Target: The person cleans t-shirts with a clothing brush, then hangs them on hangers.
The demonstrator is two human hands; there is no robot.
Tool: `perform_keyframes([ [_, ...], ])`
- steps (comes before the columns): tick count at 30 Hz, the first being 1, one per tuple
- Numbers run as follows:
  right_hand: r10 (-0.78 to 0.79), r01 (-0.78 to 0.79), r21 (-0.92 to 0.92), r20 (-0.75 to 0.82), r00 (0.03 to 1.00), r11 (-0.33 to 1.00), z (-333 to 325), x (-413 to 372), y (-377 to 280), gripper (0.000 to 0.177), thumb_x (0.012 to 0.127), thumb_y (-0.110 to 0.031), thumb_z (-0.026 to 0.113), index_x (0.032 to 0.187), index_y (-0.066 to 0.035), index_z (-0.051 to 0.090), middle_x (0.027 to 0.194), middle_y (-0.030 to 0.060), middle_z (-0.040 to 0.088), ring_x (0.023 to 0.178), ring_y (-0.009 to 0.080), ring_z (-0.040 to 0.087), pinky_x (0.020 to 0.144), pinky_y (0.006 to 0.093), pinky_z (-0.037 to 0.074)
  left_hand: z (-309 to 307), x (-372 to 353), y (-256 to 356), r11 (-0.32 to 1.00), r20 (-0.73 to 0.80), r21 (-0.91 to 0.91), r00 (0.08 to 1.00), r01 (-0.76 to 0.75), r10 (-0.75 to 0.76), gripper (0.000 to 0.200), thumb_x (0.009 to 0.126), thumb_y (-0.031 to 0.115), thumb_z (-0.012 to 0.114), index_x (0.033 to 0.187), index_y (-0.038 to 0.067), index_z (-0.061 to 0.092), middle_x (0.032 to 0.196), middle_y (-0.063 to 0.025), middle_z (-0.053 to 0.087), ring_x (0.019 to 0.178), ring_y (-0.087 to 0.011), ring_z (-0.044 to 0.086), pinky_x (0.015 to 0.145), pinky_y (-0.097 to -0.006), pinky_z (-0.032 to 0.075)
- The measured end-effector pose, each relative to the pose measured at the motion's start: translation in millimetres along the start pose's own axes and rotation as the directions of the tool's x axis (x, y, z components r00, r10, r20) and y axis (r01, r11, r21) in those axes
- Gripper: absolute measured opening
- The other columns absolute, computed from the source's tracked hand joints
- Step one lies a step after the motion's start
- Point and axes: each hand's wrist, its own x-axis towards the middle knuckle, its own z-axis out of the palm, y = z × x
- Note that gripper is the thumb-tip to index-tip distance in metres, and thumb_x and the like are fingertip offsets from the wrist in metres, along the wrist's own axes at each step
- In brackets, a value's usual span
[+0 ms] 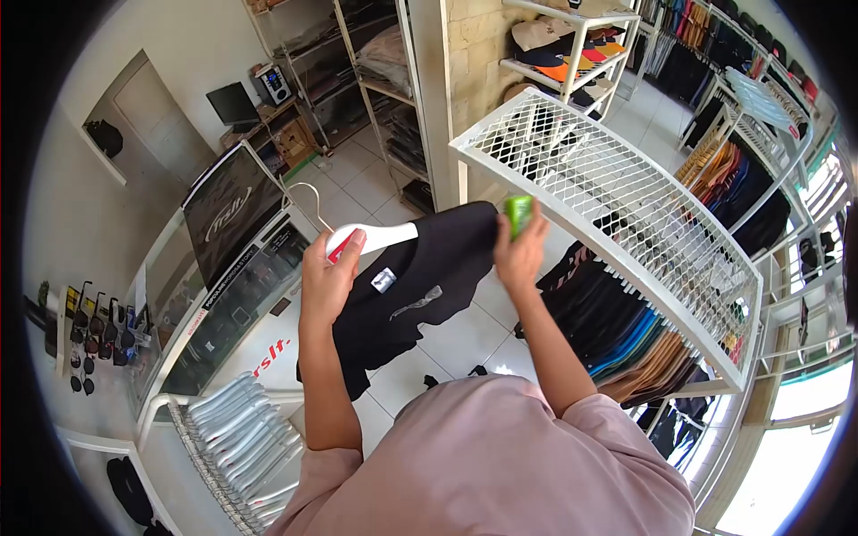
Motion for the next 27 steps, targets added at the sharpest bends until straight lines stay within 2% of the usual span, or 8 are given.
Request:
perform_keyframes([
  [3,-0.135,0.137,0.006,-0.133,0.982,0.991,-21,5,26,0.084,0.095,-0.036,0.078,0.159,-0.002,0.035,0.127,0.0306,0.053,0.105,0.0504,0.063,0.088,0.0528,0.056,0,-3,-6,1.000,-0.036,0.003,0.999,0.023,-0.023,0.032,0.101,0.034,0.074,0.099,0.002,0.070,0.062,0.0025,0.055,0.049,-0.0051,0.047,0.046,-0.0247,0.034],
  [9,-0.511,0.480,0.219,0.116,0.852,0.850,-33,-34,-60,0.089,0.090,-0.032,0.083,0.159,-0.003,0.035,0.129,0.0288,0.054,0.106,0.0493,0.062,0.084,0.0531,0.058,32,0,-3,0.998,0.030,0.057,1.000,-0.011,0.009,0.035,0.100,0.035,0.075,0.100,0.000,0.070,0.066,-0.0002,0.059,0.057,-0.0084,0.052,0.053,-0.0268,0.039],
  [12,-0.343,0.341,0.075,0.014,0.939,0.937,-9,-16,-11,0.085,0.093,-0.032,0.080,0.159,-0.003,0.034,0.128,0.0297,0.054,0.104,0.0491,0.063,0.083,0.0538,0.057,34,-1,-2,0.996,0.023,0.093,1.000,-0.011,0.009,0.035,0.101,0.035,0.075,0.100,0.000,0.069,0.069,-0.0011,0.060,0.061,-0.0095,0.054,0.056,-0.0278,0.042],
  [14,-0.004,0.004,0.005,0.017,1.000,1.000,-9,0,16,0.073,0.100,-0.027,0.073,0.157,0.000,0.035,0.125,0.0306,0.053,0.107,0.0517,0.061,0.086,0.0560,0.055,31,0,-11,0.997,-0.015,0.074,1.000,-0.012,0.013,0.035,0.101,0.035,0.074,0.100,0.000,0.069,0.069,-0.0011,0.060,0.061,-0.0093,0.054,0.056,-0.0279,0.042],
  [19,-0.217,0.218,0.085,-0.025,0.976,0.972,-46,-2,-4,0.081,0.095,-0.030,0.078,0.159,-0.001,0.035,0.126,0.0280,0.054,0.109,0.0482,0.062,0.093,0.0518,0.054,35,-7,-8,0.998,-0.021,0.048,0.999,-0.037,0.038,0.031,0.101,0.030,0.075,0.099,0.000,0.069,0.075,-0.0023,0.062,0.064,-0.0093,0.055,0.059,-0.0279,0.044],
  [22,-0.449,0.422,0.165,0.199,0.871,0.892,-53,-16,-45,0.088,0.091,-0.031,0.082,0.159,-0.003,0.035,0.128,0.0273,0.054,0.113,0.0471,0.061,0.090,0.0508,0.057,46,-7,-3,0.993,0.026,0.067,0.995,-0.093,0.091,0.029,0.101,0.029,0.075,0.097,0.001,0.067,0.073,-0.0008,0.061,0.062,-0.0077,0.053,0.057,-0.0264,0.042],
  [25,-0.402,0.390,0.141,0.065,0.913,0.910,-31,-3,-18,0.085,0.092,-0.031,0.082,0.159,-0.004,0.036,0.129,0.0264,0.054,0.110,0.0465,0.063,0.086,0.0522,0.058,45,-10,-4,0.978,0.038,0.075,0.981,-0.192,0.190,0.029,0.100,0.031,0.076,0.098,0.004,0.065,0.069,0.0018,0.058,0.056,-0.0031,0.048,0.051,-0.0226,0.037],
  [27,-0.169,0.169,0.018,0.063,0.984,0.986,-27,17,10,0.076,0.097,-0.030,0.077,0.157,-0.003,0.039,0.129,0.0277,0.053,0.108,0.0472,0.063,0.087,0.0530,0.057,37,-13,-2,0.972,0.003,0.098,0.976,-0.215,0.216,0.027,0.097,0.027,0.078,0.097,0.003,0.066,0.072,-0.0001,0.061,0.060,-0.0051,0.052,0.055,-0.0232,0.041],
])
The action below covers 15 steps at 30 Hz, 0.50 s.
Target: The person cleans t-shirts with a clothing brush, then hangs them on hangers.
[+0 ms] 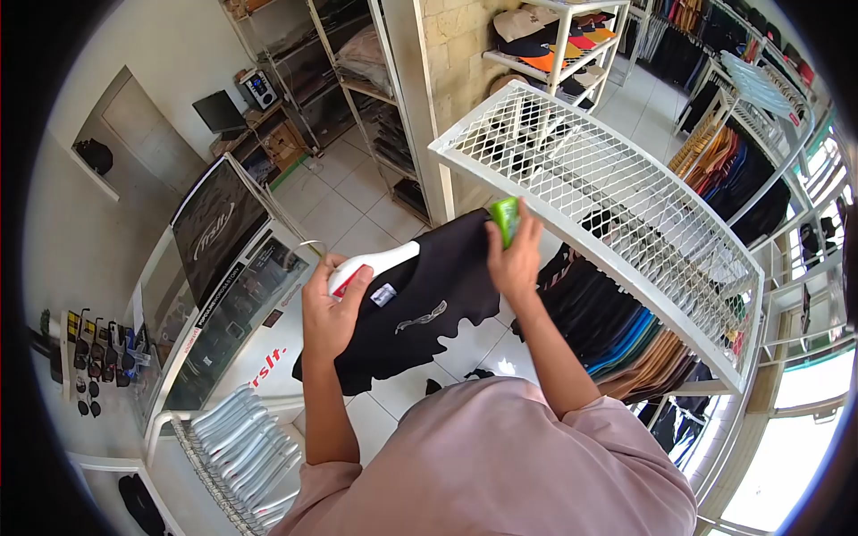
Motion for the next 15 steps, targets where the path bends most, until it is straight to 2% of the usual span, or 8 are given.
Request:
perform_keyframes([
  [1,0.101,-0.100,-0.061,0.014,0.995,0.993,-6,6,9,0.073,0.098,-0.030,0.074,0.157,-0.003,0.040,0.129,0.0283,0.053,0.109,0.0479,0.063,0.087,0.0530,0.057,-4,-2,2,1.000,-0.023,0.011,1.000,-0.008,0.009,0.026,0.096,0.025,0.080,0.097,0.003,0.067,0.074,-0.0010,0.063,0.062,-0.0062,0.055,0.058,-0.0235,0.044],
  [2,0.065,-0.065,-0.015,-0.007,0.998,0.998,-15,7,14,0.072,0.100,-0.029,0.072,0.158,-0.003,0.039,0.129,0.0287,0.053,0.109,0.0478,0.063,0.087,0.0528,0.056,-11,-3,9,0.984,0.010,0.112,0.990,-0.139,0.139,0.025,0.090,0.019,0.085,0.101,0.000,0.072,0.082,-0.0093,0.072,0.073,-0.0147,0.065,0.070,-0.0313,0.052],
  [5,-0.125,0.126,0.104,-0.017,0.992,0.987,-43,15,-15,0.077,0.098,-0.026,0.072,0.162,-0.005,0.035,0.127,0.0280,0.053,0.105,0.0459,0.064,0.088,0.0508,0.056,-13,-7,22,0.929,0.111,0.222,0.954,-0.296,0.278,0.033,0.086,0.011,0.086,0.118,0.007,0.080,0.083,-0.0112,0.071,0.069,-0.0200,0.066,0.068,-0.0312,0.052],
  [7,-0.282,0.270,0.170,0.054,0.958,0.948,-57,14,-55,0.082,0.096,-0.026,0.074,0.164,-0.005,0.033,0.127,0.0279,0.053,0.102,0.0453,0.065,0.089,0.0500,0.056,-6,-9,23,0.884,0.143,0.269,0.924,-0.382,0.355,0.037,0.081,0.006,0.085,0.117,0.010,0.081,0.082,-0.0102,0.069,0.068,-0.0216,0.066,0.065,-0.0322,0.052],
  [9,-0.331,0.260,0.266,0.272,0.904,0.928,-59,5,-77,0.086,0.093,-0.028,0.077,0.164,-0.005,0.035,0.127,0.0274,0.053,0.097,0.0446,0.066,0.087,0.0484,0.057,-2,-8,20,0.815,0.164,0.343,0.884,-0.468,0.438,0.044,0.074,0.002,0.084,0.117,0.012,0.082,0.080,-0.0093,0.067,0.068,-0.0231,0.065,0.062,-0.0334,0.052],
  [10,-0.366,0.325,0.207,0.211,0.906,0.923,-52,4,-72,0.079,0.095,-0.029,0.075,0.161,-0.004,0.041,0.127,0.0258,0.054,0.093,0.0423,0.068,0.084,0.0482,0.059,-2,-9,18,0.768,0.172,0.393,0.861,-0.505,0.478,0.048,0.071,0.001,0.084,0.117,0.013,0.082,0.079,-0.0089,0.066,0.068,-0.0237,0.065,0.061,-0.0340,0.052],
  [13,-0.046,0.035,0.077,0.137,0.990,0.996,-25,19,-18,0.072,0.097,-0.028,0.074,0.158,-0.003,0.046,0.125,0.0237,0.057,0.094,0.0399,0.070,0.081,0.0468,0.059,-8,-7,8,0.626,0.205,0.484,0.774,-0.612,0.599,0.061,0.062,-0.001,0.080,0.121,0.016,0.082,0.079,-0.0046,0.063,0.068,-0.0226,0.064,0.059,-0.0357,0.052],
  [15,-0.055,0.056,-0.003,0.105,0.993,0.998,-27,28,16,0.067,0.100,-0.026,0.072,0.158,-0.002,0.048,0.122,0.0227,0.059,0.094,0.0392,0.070,0.079,0.0458,0.059,-16,-8,1,0.566,0.235,0.507,0.736,-0.650,0.635,0.062,0.063,-0.001,0.081,0.122,0.018,0.081,0.080,-0.0031,0.062,0.068,-0.0216,0.063,0.059,-0.0348,0.051],
])
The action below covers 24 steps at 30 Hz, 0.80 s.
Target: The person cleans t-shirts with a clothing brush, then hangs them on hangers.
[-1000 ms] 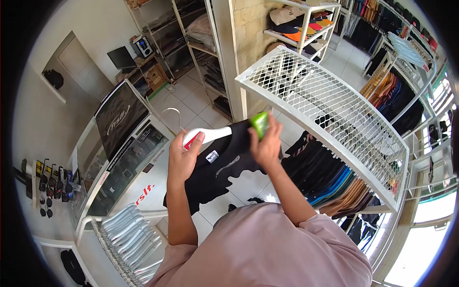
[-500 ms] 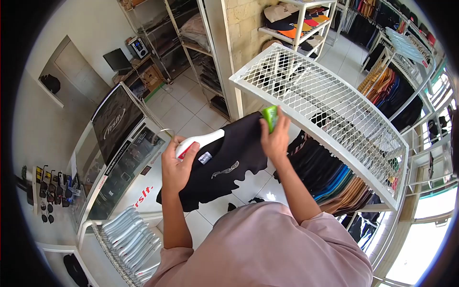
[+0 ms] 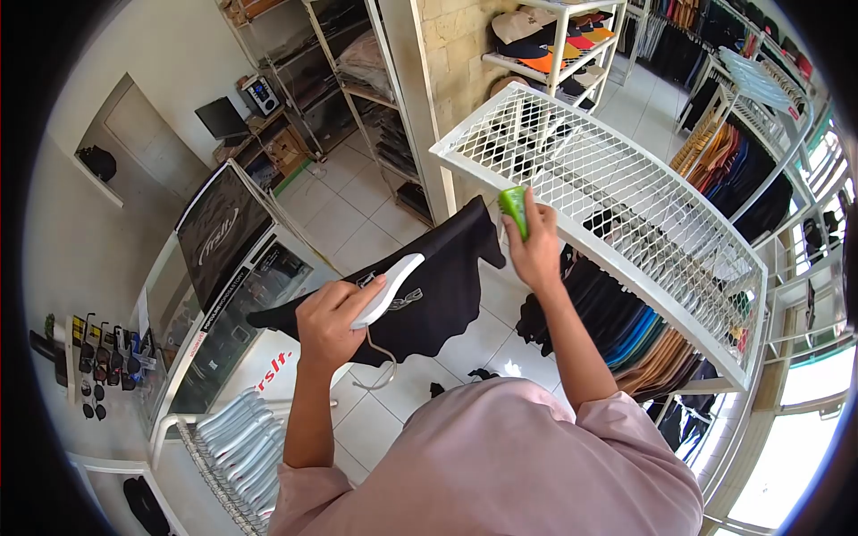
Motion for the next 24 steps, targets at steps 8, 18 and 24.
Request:
perform_keyframes([
  [8,-0.447,0.395,0.270,0.166,0.879,0.878,-38,-1,-88,0.064,0.091,-0.030,0.083,0.150,-0.017,0.062,0.125,0.0206,0.065,0.100,0.0375,0.071,0.083,0.0436,0.060,4,0,-5,0.947,0.097,0.130,0.955,-0.293,0.282,0.058,0.070,0.007,0.080,0.127,0.017,0.079,0.083,-0.0010,0.057,0.067,-0.0175,0.058,0.057,-0.0311,0.048],
  [18,-0.260,0.245,0.176,0.069,0.963,0.953,-48,17,-70,0.059,0.088,-0.029,0.085,0.143,-0.014,0.067,0.121,0.0188,0.068,0.094,0.0361,0.073,0.080,0.0437,0.060,2,-13,-6,0.934,0.031,0.175,0.950,-0.311,0.311,0.052,0.069,0.009,0.082,0.120,0.017,0.081,0.084,-0.0014,0.054,0.070,-0.0193,0.058,0.059,-0.0326,0.049],
  [24,-0.281,0.262,0.126,0.162,0.946,0.957,-40,12,-65,0.051,0.092,-0.035,0.081,0.139,-0.017,0.069,0.122,0.0190,0.068,0.095,0.0371,0.073,0.078,0.0444,0.061,2,-13,-2,0.928,0.025,0.163,0.942,-0.335,0.335,0.055,0.069,0.010,0.082,0.123,0.018,0.080,0.085,-0.0017,0.056,0.072,-0.0193,0.059,0.060,-0.0324,0.050],
])
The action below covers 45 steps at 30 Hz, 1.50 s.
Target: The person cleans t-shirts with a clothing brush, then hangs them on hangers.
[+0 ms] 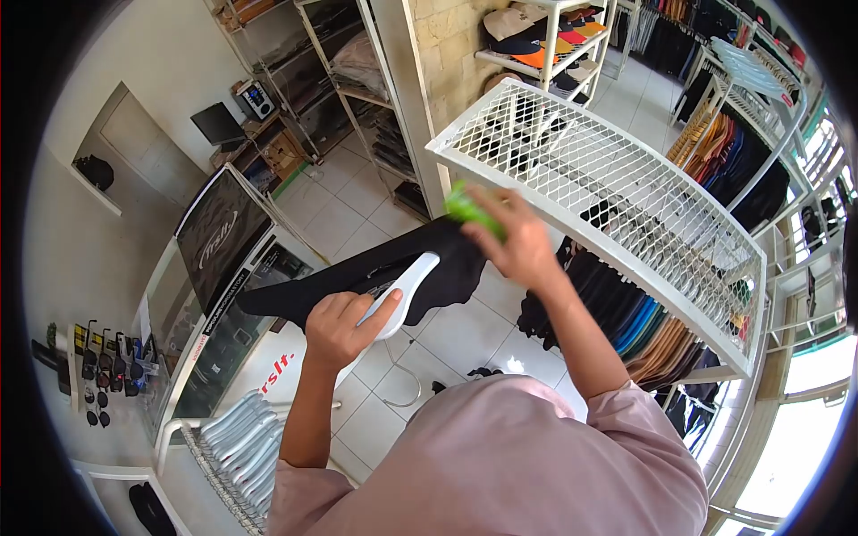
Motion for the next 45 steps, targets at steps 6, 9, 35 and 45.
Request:
perform_keyframes([
  [6,0.063,-0.065,-0.027,-0.080,0.995,0.998,-23,7,6,0.050,0.091,-0.034,0.081,0.137,-0.016,0.071,0.116,0.0207,0.070,0.090,0.0377,0.074,0.078,0.0457,0.061,1,-1,7,1.000,0.022,-0.020,1.000,-0.002,0.002,0.055,0.069,0.010,0.082,0.123,0.017,0.080,0.086,-0.0019,0.056,0.072,-0.0192,0.060,0.061,-0.0323,0.051],
  [9,-0.139,0.130,0.087,0.101,0.985,0.988,-28,-1,-54,0.053,0.088,-0.034,0.084,0.137,-0.017,0.072,0.115,0.0182,0.072,0.090,0.0367,0.073,0.079,0.0446,0.060,5,9,8,0.999,0.020,-0.016,0.999,-0.043,0.043,0.054,0.069,0.010,0.082,0.123,0.017,0.080,0.086,-0.0020,0.056,0.071,-0.0190,0.060,0.061,-0.0324,0.050],
  [35,0.001,-0.001,0.127,0.000,1.000,0.992,-33,-23,-40,0.049,0.093,-0.029,0.080,0.136,-0.012,0.068,0.119,0.0211,0.067,0.101,0.0409,0.070,0.085,0.0478,0.058,3,14,5,0.992,0.031,-0.120,0.999,0.029,-0.026,0.052,0.072,0.013,0.081,0.123,0.017,0.079,0.083,-0.0014,0.056,0.067,-0.0181,0.057,0.057,-0.0319,0.046],
  [45,0.251,-0.258,0.196,0.061,0.966,0.946,-30,-44,50,0.056,0.096,-0.025,0.070,0.146,-0.004,0.057,0.129,0.0272,0.064,0.120,0.0414,0.064,0.103,0.0447,0.050,-12,16,-8,0.818,0.233,-0.467,0.939,0.335,-0.252,0.043,0.062,0.004,0.084,0.105,0.009,0.081,0.079,-0.0066,0.067,0.068,-0.0260,0.065,0.061,-0.0350,0.052],
])
